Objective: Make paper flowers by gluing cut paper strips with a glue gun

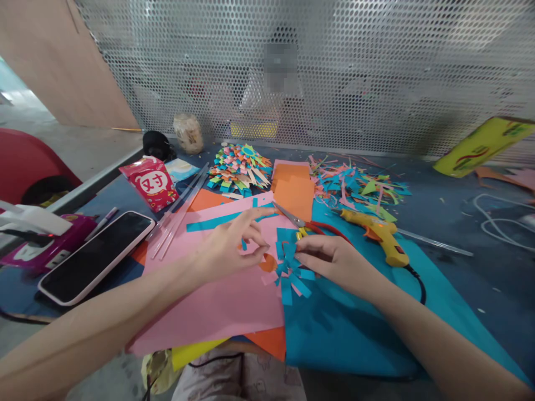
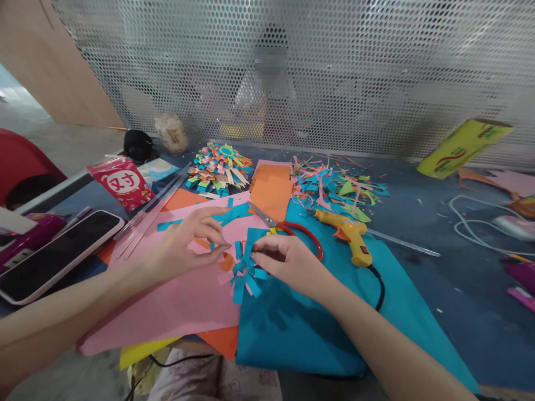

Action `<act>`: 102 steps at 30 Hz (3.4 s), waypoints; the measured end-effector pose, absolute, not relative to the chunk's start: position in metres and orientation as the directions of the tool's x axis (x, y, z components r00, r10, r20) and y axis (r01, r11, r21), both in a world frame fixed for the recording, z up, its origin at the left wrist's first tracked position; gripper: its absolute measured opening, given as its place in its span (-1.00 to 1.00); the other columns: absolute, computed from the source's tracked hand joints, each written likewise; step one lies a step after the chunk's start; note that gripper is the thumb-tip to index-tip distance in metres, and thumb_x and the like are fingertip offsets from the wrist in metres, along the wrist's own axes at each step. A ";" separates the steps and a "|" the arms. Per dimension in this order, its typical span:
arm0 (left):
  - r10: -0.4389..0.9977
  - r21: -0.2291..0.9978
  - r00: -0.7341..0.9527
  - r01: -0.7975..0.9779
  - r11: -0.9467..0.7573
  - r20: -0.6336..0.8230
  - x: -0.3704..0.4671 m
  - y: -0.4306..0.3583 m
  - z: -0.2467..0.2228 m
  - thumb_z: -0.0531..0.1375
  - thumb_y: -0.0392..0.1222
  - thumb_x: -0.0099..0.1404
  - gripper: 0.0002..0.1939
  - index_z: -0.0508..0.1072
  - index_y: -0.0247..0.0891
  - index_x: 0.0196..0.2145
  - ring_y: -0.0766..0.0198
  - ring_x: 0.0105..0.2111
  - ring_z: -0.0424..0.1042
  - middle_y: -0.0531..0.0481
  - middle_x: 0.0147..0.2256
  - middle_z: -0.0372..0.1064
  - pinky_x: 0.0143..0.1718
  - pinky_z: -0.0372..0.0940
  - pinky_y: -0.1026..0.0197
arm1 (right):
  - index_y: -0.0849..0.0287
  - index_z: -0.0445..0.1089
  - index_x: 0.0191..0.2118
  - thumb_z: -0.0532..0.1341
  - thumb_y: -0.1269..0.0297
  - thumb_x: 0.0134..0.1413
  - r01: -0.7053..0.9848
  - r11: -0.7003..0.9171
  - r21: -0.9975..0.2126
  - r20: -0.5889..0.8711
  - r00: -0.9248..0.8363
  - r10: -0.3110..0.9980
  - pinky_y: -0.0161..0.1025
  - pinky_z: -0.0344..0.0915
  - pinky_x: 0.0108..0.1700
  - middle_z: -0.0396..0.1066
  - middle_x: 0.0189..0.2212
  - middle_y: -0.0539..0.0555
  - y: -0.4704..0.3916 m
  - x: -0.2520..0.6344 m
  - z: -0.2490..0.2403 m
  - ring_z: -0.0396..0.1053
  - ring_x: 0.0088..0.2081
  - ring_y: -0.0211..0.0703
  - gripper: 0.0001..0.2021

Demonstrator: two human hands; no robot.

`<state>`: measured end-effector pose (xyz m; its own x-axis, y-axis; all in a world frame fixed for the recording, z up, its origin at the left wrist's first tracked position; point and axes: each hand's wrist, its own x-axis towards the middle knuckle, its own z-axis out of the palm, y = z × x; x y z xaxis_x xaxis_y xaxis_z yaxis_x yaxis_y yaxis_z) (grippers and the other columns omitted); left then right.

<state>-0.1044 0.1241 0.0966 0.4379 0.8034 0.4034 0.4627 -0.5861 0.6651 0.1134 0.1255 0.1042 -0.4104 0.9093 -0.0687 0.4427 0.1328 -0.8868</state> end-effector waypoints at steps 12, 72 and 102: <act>0.819 0.733 0.476 0.422 -0.533 0.321 -0.103 0.126 0.093 0.22 -0.24 0.17 -0.53 0.26 -0.20 0.04 0.24 -0.27 0.48 -0.01 -0.32 0.52 -0.24 0.34 0.19 | 0.15 0.38 -0.50 0.18 0.14 -0.11 0.428 0.125 -0.895 -0.068 -0.409 0.910 -0.34 0.26 -0.51 0.30 -0.59 -0.02 0.123 0.114 0.106 0.25 -0.54 -0.28 -0.81; 0.981 0.993 0.180 -0.109 -0.048 0.067 -0.095 0.122 0.113 0.33 -0.31 0.02 -0.81 0.40 -0.32 -0.38 0.43 -0.60 0.38 0.10 -0.59 0.43 -0.58 0.26 0.40 | 0.11 0.42 -0.23 0.19 0.42 0.09 0.695 0.672 -0.257 0.761 -0.283 0.584 -0.33 0.41 -0.39 0.54 -0.39 0.01 0.124 0.128 0.093 0.48 -0.43 -0.23 -0.87; 0.464 0.262 0.577 0.401 -0.878 0.672 -0.112 0.123 0.096 0.18 -0.33 0.23 -0.67 0.43 -0.13 -0.04 0.29 -0.36 0.44 -0.01 -0.34 0.54 -0.33 0.36 0.28 | 0.11 0.44 -0.32 0.19 0.42 0.00 0.420 0.689 -0.591 0.533 -0.438 0.724 -0.41 0.21 -0.60 0.46 -0.49 -0.03 0.111 0.119 0.101 0.26 -0.61 -0.38 -0.88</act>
